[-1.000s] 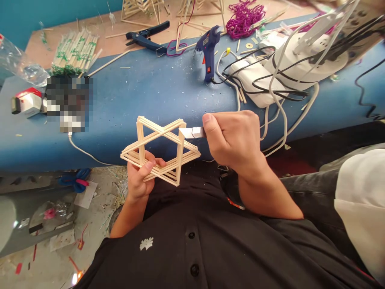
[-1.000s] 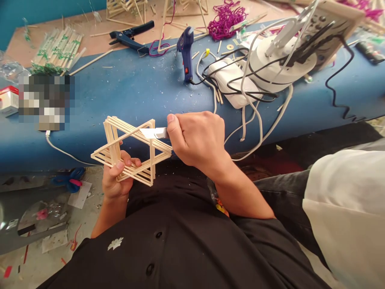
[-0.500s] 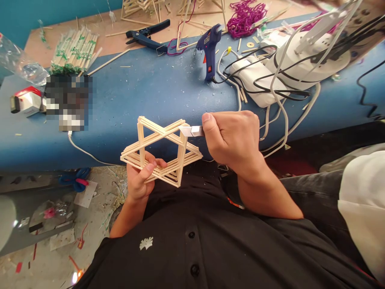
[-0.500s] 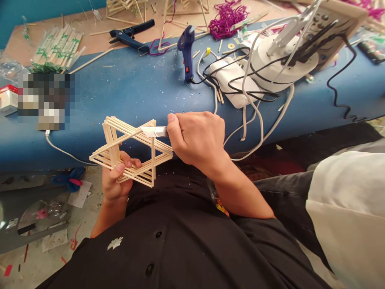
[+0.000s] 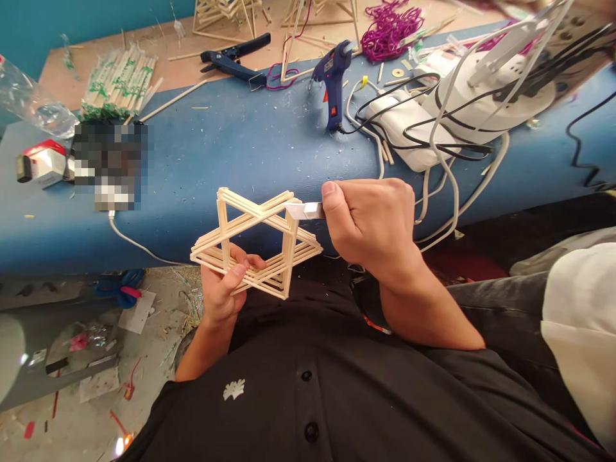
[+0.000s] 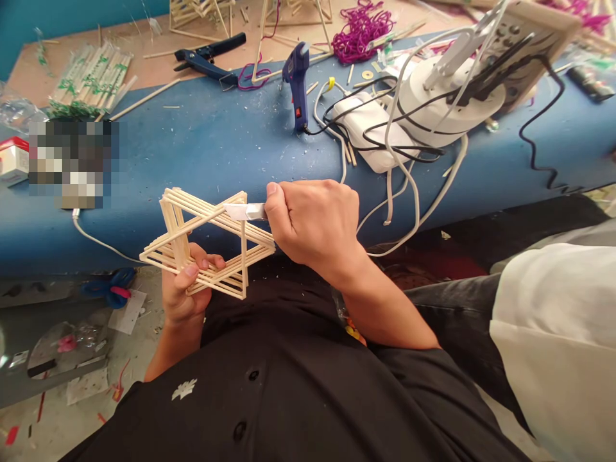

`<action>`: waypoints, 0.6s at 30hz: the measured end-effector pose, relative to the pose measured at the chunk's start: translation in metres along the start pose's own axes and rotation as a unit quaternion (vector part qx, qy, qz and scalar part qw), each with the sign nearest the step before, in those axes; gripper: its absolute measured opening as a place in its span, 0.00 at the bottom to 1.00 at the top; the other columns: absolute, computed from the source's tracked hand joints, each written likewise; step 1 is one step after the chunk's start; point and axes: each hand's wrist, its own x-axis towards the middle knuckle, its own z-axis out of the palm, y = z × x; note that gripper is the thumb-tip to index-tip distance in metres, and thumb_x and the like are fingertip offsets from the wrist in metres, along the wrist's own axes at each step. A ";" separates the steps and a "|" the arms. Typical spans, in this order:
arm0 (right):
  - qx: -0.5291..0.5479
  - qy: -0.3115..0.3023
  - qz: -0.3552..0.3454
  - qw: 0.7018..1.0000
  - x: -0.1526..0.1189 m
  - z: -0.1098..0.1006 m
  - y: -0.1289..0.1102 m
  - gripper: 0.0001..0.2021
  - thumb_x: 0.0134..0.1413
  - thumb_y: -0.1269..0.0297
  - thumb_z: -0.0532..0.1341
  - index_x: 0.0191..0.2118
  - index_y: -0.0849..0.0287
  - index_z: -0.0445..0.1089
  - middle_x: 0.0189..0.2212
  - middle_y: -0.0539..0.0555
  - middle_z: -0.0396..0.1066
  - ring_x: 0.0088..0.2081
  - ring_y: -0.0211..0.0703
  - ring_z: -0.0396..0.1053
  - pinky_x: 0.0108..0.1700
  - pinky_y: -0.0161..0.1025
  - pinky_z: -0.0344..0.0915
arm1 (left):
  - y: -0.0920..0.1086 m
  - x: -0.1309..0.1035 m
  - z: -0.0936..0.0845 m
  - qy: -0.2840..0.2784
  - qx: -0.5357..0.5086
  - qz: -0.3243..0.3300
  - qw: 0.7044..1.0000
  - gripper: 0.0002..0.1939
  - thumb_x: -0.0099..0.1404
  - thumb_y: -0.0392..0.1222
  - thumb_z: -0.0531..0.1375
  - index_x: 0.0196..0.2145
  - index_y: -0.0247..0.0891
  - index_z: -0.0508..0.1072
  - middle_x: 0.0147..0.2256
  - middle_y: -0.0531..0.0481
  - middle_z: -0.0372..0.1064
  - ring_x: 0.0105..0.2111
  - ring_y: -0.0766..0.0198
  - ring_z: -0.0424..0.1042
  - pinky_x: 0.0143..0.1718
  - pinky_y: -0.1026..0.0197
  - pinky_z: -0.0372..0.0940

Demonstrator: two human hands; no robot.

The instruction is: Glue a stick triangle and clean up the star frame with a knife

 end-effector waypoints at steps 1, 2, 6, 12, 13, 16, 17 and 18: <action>0.002 -0.001 0.000 1.000 0.000 0.000 0.000 0.26 0.72 0.55 0.50 0.20 0.55 0.61 0.17 0.53 0.65 0.22 0.40 0.60 0.32 0.44 0.45 | 0.000 0.000 0.000 0.001 0.002 0.001 1.000 0.21 0.53 0.52 0.80 0.26 0.37 0.76 0.24 0.56 0.68 0.26 0.62 0.80 0.30 0.62 0.78; 0.004 -0.001 -0.001 1.000 -0.001 0.000 0.000 0.26 0.72 0.55 0.50 0.20 0.55 0.62 0.17 0.53 0.65 0.23 0.40 0.60 0.32 0.44 0.45 | 0.000 0.000 0.000 0.001 0.005 0.002 1.000 0.21 0.53 0.52 0.80 0.26 0.37 0.76 0.24 0.56 0.67 0.26 0.62 0.80 0.30 0.61 0.78; 0.014 0.002 -0.003 1.000 -0.001 -0.001 0.000 0.26 0.72 0.54 0.51 0.20 0.55 0.61 0.17 0.53 0.65 0.22 0.40 0.59 0.32 0.45 0.44 | 0.000 -0.001 0.000 0.002 0.012 0.005 1.000 0.22 0.53 0.53 0.80 0.26 0.36 0.75 0.25 0.56 0.66 0.26 0.61 0.80 0.30 0.61 0.78; 0.006 0.016 -0.004 1.000 0.000 0.002 0.001 0.26 0.71 0.56 0.51 0.19 0.55 0.61 0.18 0.54 0.66 0.23 0.40 0.59 0.31 0.45 0.42 | 0.001 0.001 0.000 0.004 0.014 0.007 1.000 0.23 0.51 0.52 0.80 0.25 0.37 0.72 0.23 0.57 0.65 0.24 0.63 0.77 0.29 0.61 0.75; 0.004 0.020 -0.004 1.000 0.000 0.003 0.001 0.26 0.71 0.56 0.51 0.19 0.55 0.61 0.18 0.54 0.66 0.23 0.40 0.59 0.31 0.45 0.42 | 0.001 0.002 0.000 0.005 0.014 0.003 1.000 0.24 0.50 0.52 0.80 0.26 0.37 0.72 0.22 0.58 0.64 0.23 0.64 0.76 0.28 0.62 0.74; -0.006 0.023 0.003 1.000 0.001 0.005 0.002 0.25 0.71 0.56 0.52 0.19 0.56 0.59 0.18 0.54 0.65 0.23 0.40 0.57 0.32 0.45 0.41 | 0.002 0.004 0.000 0.000 0.013 -0.009 1.000 0.24 0.51 0.52 0.80 0.26 0.38 0.70 0.23 0.58 0.64 0.22 0.66 0.74 0.28 0.62 0.74; -0.010 0.019 0.006 1.000 0.002 0.006 0.003 0.25 0.71 0.56 0.52 0.19 0.56 0.59 0.18 0.54 0.65 0.24 0.40 0.56 0.32 0.46 0.40 | 0.003 0.004 0.000 -0.003 0.012 -0.013 1.000 0.24 0.51 0.52 0.79 0.26 0.38 0.70 0.23 0.58 0.64 0.22 0.66 0.73 0.29 0.62 0.74; -0.017 0.014 0.013 1.000 0.004 0.007 0.004 0.25 0.72 0.55 0.53 0.20 0.56 0.60 0.18 0.54 0.65 0.24 0.40 0.56 0.33 0.46 0.40 | 0.004 0.005 0.000 -0.006 0.008 -0.019 1.000 0.24 0.51 0.52 0.79 0.27 0.38 0.70 0.23 0.58 0.64 0.22 0.67 0.73 0.29 0.61 0.75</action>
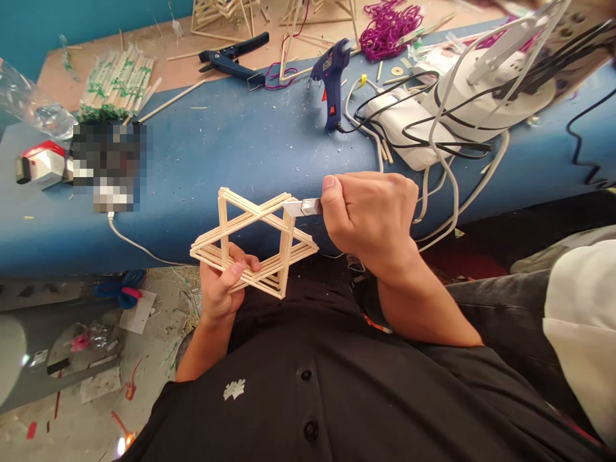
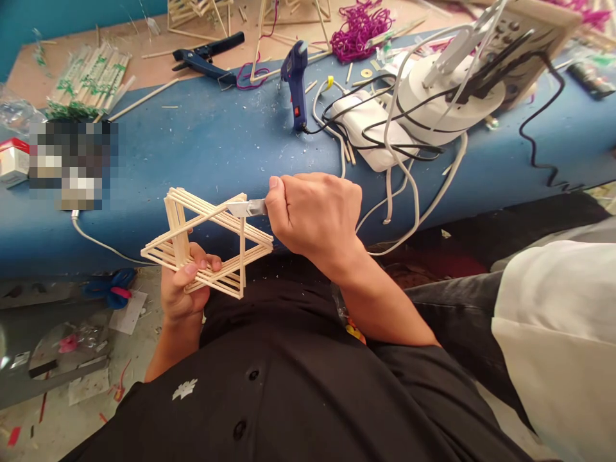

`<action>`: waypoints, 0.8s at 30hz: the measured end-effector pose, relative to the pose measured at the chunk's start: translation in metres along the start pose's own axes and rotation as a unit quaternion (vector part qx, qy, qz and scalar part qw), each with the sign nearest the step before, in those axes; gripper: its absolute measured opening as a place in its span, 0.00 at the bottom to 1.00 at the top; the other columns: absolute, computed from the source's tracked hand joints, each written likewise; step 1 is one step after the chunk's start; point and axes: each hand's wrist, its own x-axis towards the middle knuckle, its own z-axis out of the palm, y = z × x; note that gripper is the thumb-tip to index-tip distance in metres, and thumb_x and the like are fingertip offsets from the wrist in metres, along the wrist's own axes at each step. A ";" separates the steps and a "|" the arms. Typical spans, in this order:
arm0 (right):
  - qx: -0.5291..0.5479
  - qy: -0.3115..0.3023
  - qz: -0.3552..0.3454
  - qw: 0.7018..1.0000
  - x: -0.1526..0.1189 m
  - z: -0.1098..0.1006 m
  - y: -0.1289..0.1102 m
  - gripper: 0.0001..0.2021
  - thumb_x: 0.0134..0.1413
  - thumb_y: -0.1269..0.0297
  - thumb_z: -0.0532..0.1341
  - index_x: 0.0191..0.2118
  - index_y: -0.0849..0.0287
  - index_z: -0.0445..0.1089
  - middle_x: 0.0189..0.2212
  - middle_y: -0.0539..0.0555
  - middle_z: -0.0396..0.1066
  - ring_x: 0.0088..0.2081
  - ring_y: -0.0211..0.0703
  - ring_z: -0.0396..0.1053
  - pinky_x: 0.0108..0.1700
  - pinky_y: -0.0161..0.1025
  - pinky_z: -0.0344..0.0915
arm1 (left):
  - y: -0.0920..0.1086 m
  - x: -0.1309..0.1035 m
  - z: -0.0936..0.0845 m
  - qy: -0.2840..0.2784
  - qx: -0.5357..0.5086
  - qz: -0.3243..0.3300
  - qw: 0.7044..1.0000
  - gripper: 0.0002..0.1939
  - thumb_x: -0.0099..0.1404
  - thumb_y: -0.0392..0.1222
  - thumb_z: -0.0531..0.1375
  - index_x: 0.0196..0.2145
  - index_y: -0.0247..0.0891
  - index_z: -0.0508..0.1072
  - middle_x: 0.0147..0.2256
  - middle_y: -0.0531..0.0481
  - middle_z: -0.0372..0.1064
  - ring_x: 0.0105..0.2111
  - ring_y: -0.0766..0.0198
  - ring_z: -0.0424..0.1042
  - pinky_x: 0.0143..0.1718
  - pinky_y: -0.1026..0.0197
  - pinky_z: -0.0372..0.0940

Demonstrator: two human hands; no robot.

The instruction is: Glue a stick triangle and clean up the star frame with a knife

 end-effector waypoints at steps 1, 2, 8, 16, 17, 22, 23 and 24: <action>-0.009 -0.001 0.011 1.000 0.003 0.001 0.003 0.25 0.72 0.55 0.53 0.20 0.55 0.60 0.19 0.55 0.64 0.24 0.41 0.56 0.34 0.46 0.39 | 0.001 0.000 -0.001 -0.005 -0.006 -0.008 1.000 0.23 0.52 0.51 0.79 0.27 0.38 0.70 0.23 0.58 0.64 0.22 0.67 0.73 0.28 0.61 0.75; -0.022 0.006 0.028 0.999 0.006 0.002 0.006 0.25 0.72 0.54 0.53 0.21 0.55 0.61 0.19 0.55 0.64 0.25 0.41 0.54 0.34 0.46 0.39 | 0.002 0.000 -0.001 -0.010 -0.014 -0.014 1.000 0.22 0.52 0.51 0.78 0.27 0.39 0.71 0.23 0.58 0.64 0.21 0.66 0.72 0.27 0.61 0.75; 0.050 0.010 0.083 0.995 0.023 -0.003 0.029 0.29 0.75 0.45 0.48 0.22 0.54 0.59 0.19 0.51 0.55 0.26 0.40 0.46 0.36 0.46 0.41 | 0.007 -0.003 -0.001 -0.015 -0.020 -0.023 0.999 0.20 0.52 0.50 0.78 0.26 0.38 0.73 0.22 0.57 0.65 0.22 0.64 0.74 0.25 0.62 0.74; 0.306 -0.128 -0.011 0.943 0.004 -0.024 0.006 0.13 0.62 0.50 0.65 0.36 0.54 0.75 0.24 0.46 0.66 0.27 0.39 0.61 0.33 0.41 0.57 | 0.002 -0.005 0.002 0.014 0.012 -0.019 1.000 0.24 0.50 0.52 0.80 0.25 0.36 0.72 0.22 0.56 0.65 0.23 0.62 0.77 0.28 0.61 0.75; 0.306 -0.127 -0.007 0.944 0.003 -0.024 0.004 0.11 0.62 0.51 0.66 0.37 0.54 0.76 0.23 0.46 0.65 0.26 0.39 0.61 0.33 0.41 0.57 | 0.001 -0.006 0.002 0.017 0.015 -0.017 1.000 0.24 0.50 0.52 0.80 0.25 0.36 0.72 0.22 0.57 0.66 0.23 0.62 0.77 0.29 0.60 0.75; 0.314 -0.127 0.034 0.940 0.001 -0.020 0.000 0.07 0.60 0.59 0.68 0.32 0.53 0.77 0.20 0.45 0.62 0.24 0.38 0.57 0.30 0.39 0.56 | -0.001 -0.007 0.001 0.017 0.028 0.001 0.999 0.24 0.51 0.51 0.81 0.25 0.36 0.72 0.23 0.57 0.68 0.24 0.61 0.79 0.29 0.60 0.75; 0.311 -0.122 0.036 0.942 0.002 -0.019 0.000 0.07 0.59 0.60 0.67 0.31 0.53 0.77 0.20 0.45 0.62 0.24 0.37 0.57 0.30 0.39 0.56 | -0.001 -0.007 0.000 0.019 0.031 0.006 0.999 0.23 0.51 0.51 0.81 0.25 0.36 0.73 0.23 0.57 0.68 0.24 0.61 0.79 0.28 0.60 0.75; 0.308 -0.118 0.037 0.943 0.002 -0.017 0.000 0.08 0.59 0.61 0.67 0.30 0.54 0.76 0.20 0.45 0.61 0.24 0.37 0.57 0.30 0.39 0.56 | -0.002 -0.008 0.000 0.021 0.035 0.010 0.999 0.23 0.51 0.50 0.81 0.25 0.36 0.73 0.23 0.57 0.68 0.24 0.61 0.80 0.28 0.60 0.75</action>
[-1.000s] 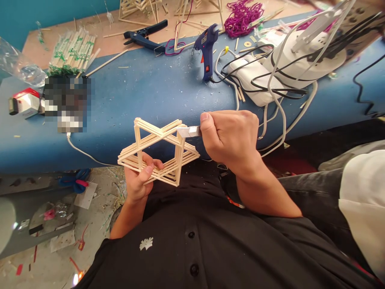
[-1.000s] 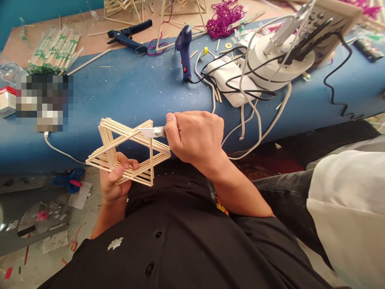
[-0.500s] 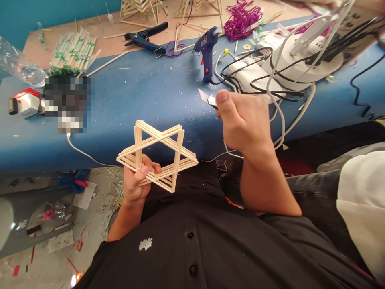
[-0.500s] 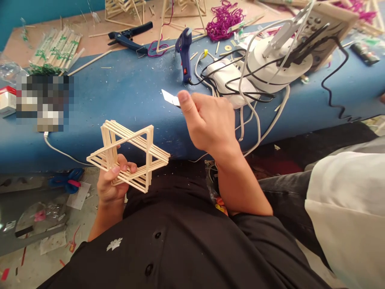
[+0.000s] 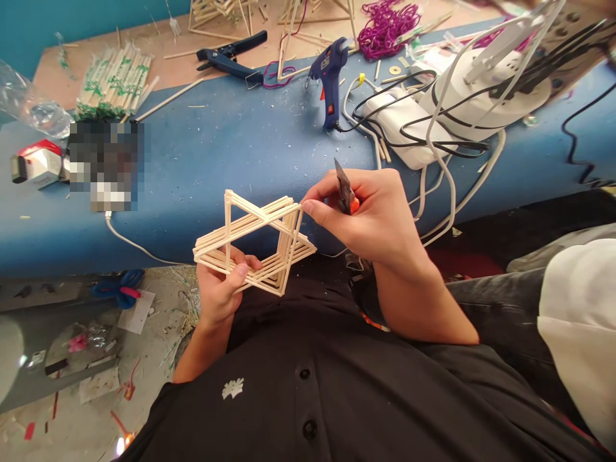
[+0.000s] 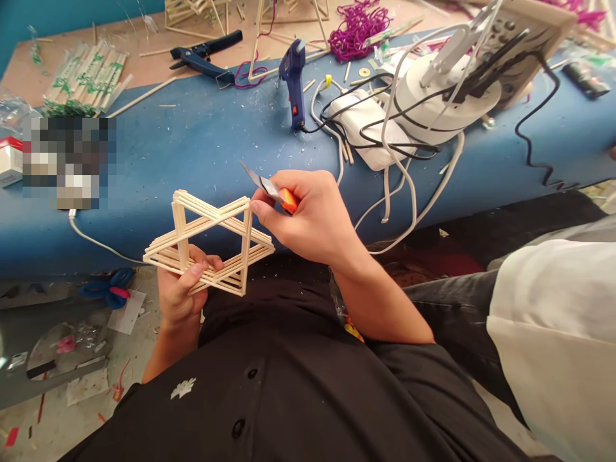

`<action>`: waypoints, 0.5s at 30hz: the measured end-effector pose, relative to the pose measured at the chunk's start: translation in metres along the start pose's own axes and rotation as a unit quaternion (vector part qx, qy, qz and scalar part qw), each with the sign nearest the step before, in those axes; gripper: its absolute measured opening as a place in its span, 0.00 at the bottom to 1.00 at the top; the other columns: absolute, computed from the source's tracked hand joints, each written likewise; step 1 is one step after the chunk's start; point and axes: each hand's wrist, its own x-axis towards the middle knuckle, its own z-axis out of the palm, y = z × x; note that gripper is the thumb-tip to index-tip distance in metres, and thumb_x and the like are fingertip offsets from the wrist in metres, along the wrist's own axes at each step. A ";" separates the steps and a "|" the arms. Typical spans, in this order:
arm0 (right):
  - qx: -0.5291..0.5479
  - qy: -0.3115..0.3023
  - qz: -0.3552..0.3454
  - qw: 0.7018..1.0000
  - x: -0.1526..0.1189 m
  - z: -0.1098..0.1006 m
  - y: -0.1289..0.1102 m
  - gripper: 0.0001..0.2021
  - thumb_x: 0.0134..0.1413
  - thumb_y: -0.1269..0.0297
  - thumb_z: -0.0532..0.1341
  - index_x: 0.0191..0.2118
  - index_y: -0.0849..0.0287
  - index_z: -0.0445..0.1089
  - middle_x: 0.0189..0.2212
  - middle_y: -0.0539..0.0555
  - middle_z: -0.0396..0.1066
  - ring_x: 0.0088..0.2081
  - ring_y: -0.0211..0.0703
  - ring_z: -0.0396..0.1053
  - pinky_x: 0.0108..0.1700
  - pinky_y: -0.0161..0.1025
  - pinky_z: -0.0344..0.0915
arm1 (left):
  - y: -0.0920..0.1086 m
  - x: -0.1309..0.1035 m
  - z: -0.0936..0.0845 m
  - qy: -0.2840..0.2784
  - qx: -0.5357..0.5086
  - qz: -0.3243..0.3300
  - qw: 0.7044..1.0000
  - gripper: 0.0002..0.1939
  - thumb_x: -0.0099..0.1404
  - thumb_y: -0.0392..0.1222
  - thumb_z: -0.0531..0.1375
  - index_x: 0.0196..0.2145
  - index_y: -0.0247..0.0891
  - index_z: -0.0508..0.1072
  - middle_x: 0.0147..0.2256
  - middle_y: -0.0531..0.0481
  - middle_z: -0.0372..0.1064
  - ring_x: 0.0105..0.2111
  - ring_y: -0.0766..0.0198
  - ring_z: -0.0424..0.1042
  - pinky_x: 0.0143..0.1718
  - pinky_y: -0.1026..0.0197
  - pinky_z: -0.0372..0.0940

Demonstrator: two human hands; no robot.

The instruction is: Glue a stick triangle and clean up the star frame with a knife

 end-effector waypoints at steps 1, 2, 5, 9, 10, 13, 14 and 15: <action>-0.001 0.001 0.001 1.000 0.001 0.001 0.002 0.08 0.59 0.62 0.67 0.29 0.54 0.76 0.20 0.45 0.62 0.24 0.37 0.57 0.30 0.39 0.56 | -0.001 0.000 0.000 0.001 0.003 0.003 1.000 0.22 0.52 0.49 0.81 0.25 0.36 0.73 0.23 0.57 0.69 0.25 0.60 0.80 0.28 0.60 0.76; 0.004 -0.002 0.004 1.000 0.003 0.001 0.003 0.08 0.59 0.62 0.67 0.28 0.55 0.76 0.20 0.45 0.62 0.24 0.37 0.57 0.29 0.39 0.56 | -0.001 0.000 0.000 0.002 0.007 0.003 1.000 0.22 0.52 0.49 0.81 0.25 0.36 0.73 0.23 0.57 0.69 0.25 0.60 0.80 0.28 0.60 0.76; 0.058 -0.022 0.020 0.998 0.007 0.004 0.011 0.08 0.56 0.61 0.66 0.28 0.56 0.77 0.20 0.46 0.63 0.25 0.36 0.57 0.29 0.39 0.54 | -0.003 0.001 -0.001 0.004 0.017 -0.006 1.000 0.23 0.51 0.50 0.81 0.24 0.36 0.73 0.23 0.57 0.68 0.25 0.60 0.80 0.29 0.59 0.77; 0.120 -0.033 0.034 0.992 0.010 0.008 0.020 0.09 0.54 0.59 0.66 0.28 0.58 0.75 0.20 0.45 0.60 0.25 0.35 0.55 0.29 0.38 0.52 | -0.007 0.003 -0.003 0.009 0.013 -0.026 1.000 0.26 0.49 0.52 0.82 0.25 0.36 0.71 0.24 0.57 0.68 0.25 0.61 0.80 0.30 0.59 0.76; 0.128 -0.041 0.038 0.990 0.011 0.009 0.021 0.09 0.55 0.59 0.65 0.28 0.58 0.74 0.20 0.45 0.59 0.25 0.34 0.54 0.29 0.38 0.51 | -0.008 0.003 -0.003 0.008 0.009 -0.029 1.000 0.26 0.49 0.52 0.82 0.26 0.36 0.71 0.24 0.57 0.68 0.24 0.61 0.79 0.30 0.59 0.76; 0.144 -0.072 0.039 0.986 0.014 0.012 0.023 0.09 0.58 0.59 0.63 0.29 0.56 0.70 0.20 0.44 0.57 0.24 0.34 0.53 0.28 0.38 0.51 | -0.010 0.003 -0.004 0.000 -0.006 -0.035 0.999 0.26 0.51 0.51 0.81 0.27 0.37 0.70 0.25 0.58 0.68 0.24 0.62 0.79 0.31 0.59 0.76; 0.148 -0.073 0.034 0.986 0.016 0.012 0.023 0.10 0.60 0.60 0.63 0.29 0.55 0.68 0.20 0.44 0.56 0.24 0.35 0.53 0.28 0.38 0.52 | -0.011 0.004 -0.004 -0.003 -0.013 -0.037 0.999 0.25 0.51 0.51 0.81 0.28 0.37 0.70 0.25 0.58 0.68 0.25 0.62 0.79 0.31 0.59 0.76; 0.149 -0.063 0.028 0.986 0.018 0.012 0.022 0.10 0.61 0.60 0.62 0.29 0.55 0.66 0.21 0.44 0.56 0.24 0.35 0.53 0.29 0.39 0.53 | -0.011 0.004 -0.005 -0.007 -0.020 -0.040 0.999 0.25 0.52 0.50 0.81 0.30 0.38 0.70 0.25 0.58 0.69 0.25 0.62 0.79 0.32 0.59 0.77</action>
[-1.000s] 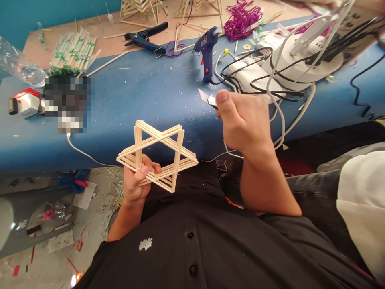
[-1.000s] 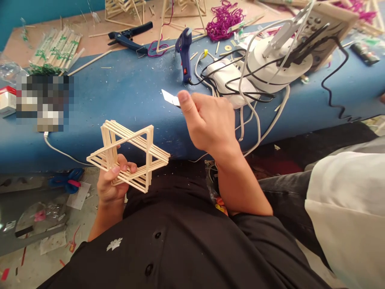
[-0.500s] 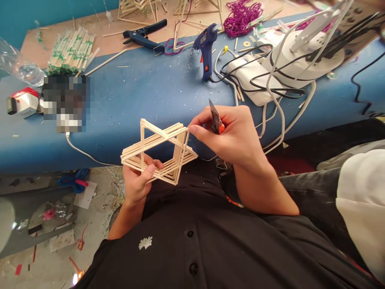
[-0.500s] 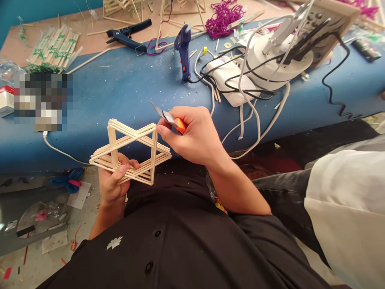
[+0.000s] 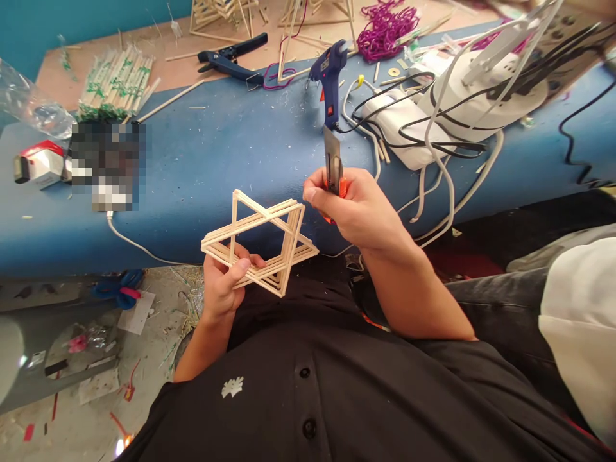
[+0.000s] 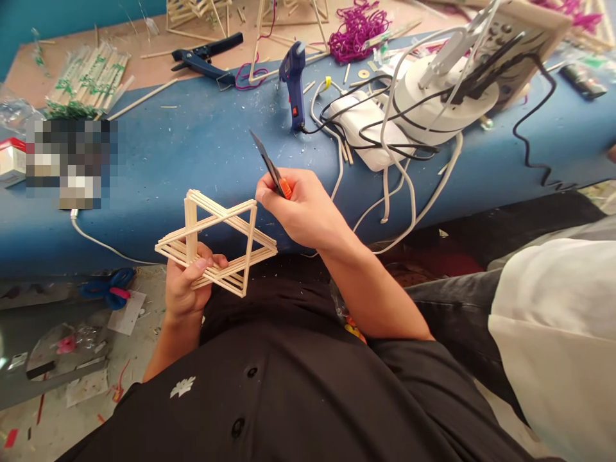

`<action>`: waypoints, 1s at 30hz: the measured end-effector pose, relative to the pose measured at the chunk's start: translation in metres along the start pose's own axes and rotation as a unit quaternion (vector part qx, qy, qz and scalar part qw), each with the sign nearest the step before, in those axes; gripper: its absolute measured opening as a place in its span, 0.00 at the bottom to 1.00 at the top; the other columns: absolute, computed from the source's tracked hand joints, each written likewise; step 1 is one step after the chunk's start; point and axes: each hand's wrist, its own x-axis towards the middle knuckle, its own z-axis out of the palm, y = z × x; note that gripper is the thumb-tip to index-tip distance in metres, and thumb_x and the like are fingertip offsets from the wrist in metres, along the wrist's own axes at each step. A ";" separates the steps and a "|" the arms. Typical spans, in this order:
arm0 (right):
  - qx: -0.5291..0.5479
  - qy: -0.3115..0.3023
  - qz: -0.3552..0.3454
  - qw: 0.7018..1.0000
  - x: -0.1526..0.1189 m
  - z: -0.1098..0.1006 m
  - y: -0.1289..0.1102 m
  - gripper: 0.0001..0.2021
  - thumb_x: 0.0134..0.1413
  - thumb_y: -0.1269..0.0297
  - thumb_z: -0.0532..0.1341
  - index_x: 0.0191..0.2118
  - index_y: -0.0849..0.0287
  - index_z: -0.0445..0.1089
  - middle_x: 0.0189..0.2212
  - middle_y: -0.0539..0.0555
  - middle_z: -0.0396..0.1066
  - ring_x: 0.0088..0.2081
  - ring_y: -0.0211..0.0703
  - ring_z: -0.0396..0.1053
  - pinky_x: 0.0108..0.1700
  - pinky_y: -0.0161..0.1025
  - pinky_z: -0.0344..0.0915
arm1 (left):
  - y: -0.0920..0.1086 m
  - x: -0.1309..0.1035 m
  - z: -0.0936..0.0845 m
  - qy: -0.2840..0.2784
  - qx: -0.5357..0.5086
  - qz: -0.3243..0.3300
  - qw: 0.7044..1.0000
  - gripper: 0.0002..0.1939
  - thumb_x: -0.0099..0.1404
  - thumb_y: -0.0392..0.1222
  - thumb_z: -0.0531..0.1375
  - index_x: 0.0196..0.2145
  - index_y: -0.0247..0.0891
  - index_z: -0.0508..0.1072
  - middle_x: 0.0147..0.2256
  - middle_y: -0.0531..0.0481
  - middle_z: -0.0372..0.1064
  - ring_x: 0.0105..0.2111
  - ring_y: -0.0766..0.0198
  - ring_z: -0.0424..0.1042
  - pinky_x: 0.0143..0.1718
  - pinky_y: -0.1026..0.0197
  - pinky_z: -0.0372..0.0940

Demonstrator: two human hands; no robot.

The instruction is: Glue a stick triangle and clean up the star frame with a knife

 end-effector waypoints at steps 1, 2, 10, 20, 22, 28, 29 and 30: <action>-0.006 0.018 -0.009 1.000 0.003 -0.001 -0.001 0.10 0.62 0.61 0.61 0.29 0.54 0.65 0.21 0.44 0.56 0.25 0.36 0.54 0.29 0.39 0.55 | 0.000 0.000 0.000 -0.004 -0.007 -0.002 1.000 0.24 0.53 0.50 0.80 0.33 0.38 0.71 0.25 0.59 0.69 0.25 0.62 0.79 0.32 0.59 0.77; -0.020 0.045 -0.020 0.999 0.006 -0.002 -0.002 0.10 0.64 0.63 0.60 0.29 0.53 0.64 0.22 0.45 0.56 0.25 0.36 0.55 0.31 0.40 0.56 | 0.001 0.000 0.000 -0.007 -0.015 -0.003 1.000 0.23 0.54 0.49 0.79 0.37 0.39 0.72 0.25 0.59 0.69 0.25 0.62 0.79 0.32 0.59 0.77; -0.284 0.202 -0.076 0.934 0.039 -0.022 -0.014 0.15 0.67 0.64 0.63 0.28 0.52 0.62 0.26 0.51 0.64 0.34 0.42 0.62 0.40 0.43 0.59 | 0.003 0.000 -0.001 -0.019 -0.033 -0.019 0.999 0.25 0.54 0.47 0.78 0.45 0.40 0.74 0.25 0.59 0.71 0.23 0.62 0.78 0.28 0.60 0.76; -0.130 0.019 -0.042 0.990 0.019 0.008 -0.010 0.14 0.60 0.57 0.70 0.27 0.58 0.72 0.21 0.44 0.59 0.28 0.35 0.55 0.35 0.41 0.53 | 0.006 -0.001 -0.001 -0.043 -0.010 -0.053 0.998 0.24 0.51 0.46 0.80 0.30 0.37 0.69 0.24 0.56 0.72 0.23 0.61 0.79 0.24 0.63 0.73; -0.122 -0.039 -0.038 0.991 0.013 0.010 -0.013 0.15 0.61 0.51 0.70 0.36 0.61 0.80 0.25 0.47 0.68 0.30 0.37 0.59 0.37 0.41 0.55 | 0.006 -0.001 0.001 -0.054 -0.002 -0.063 0.997 0.24 0.51 0.46 0.81 0.30 0.37 0.69 0.24 0.56 0.72 0.22 0.62 0.77 0.24 0.63 0.72; -0.139 -0.115 -0.037 0.983 0.006 0.008 -0.018 0.19 0.57 0.54 0.71 0.49 0.60 0.83 0.34 0.52 0.79 0.33 0.39 0.66 0.42 0.41 0.60 | 0.006 -0.001 0.002 -0.106 -0.032 -0.026 0.993 0.25 0.54 0.54 0.79 0.39 0.37 0.76 0.25 0.54 0.71 0.23 0.63 0.74 0.25 0.63 0.69; -0.118 -0.104 -0.027 0.987 0.006 0.009 -0.017 0.18 0.58 0.54 0.70 0.48 0.60 0.83 0.34 0.52 0.78 0.34 0.39 0.65 0.41 0.41 0.60 | 0.005 0.000 0.002 -0.116 -0.055 -0.009 0.992 0.29 0.56 0.61 0.77 0.43 0.36 0.78 0.27 0.52 0.72 0.24 0.62 0.74 0.25 0.61 0.70; -0.096 -0.089 -0.016 0.991 0.005 0.010 -0.015 0.17 0.59 0.53 0.70 0.47 0.61 0.82 0.33 0.52 0.77 0.34 0.39 0.65 0.40 0.40 0.60 | 0.005 0.001 0.001 -0.122 -0.078 0.009 0.989 0.35 0.56 0.69 0.74 0.47 0.35 0.80 0.28 0.50 0.72 0.25 0.61 0.74 0.26 0.60 0.70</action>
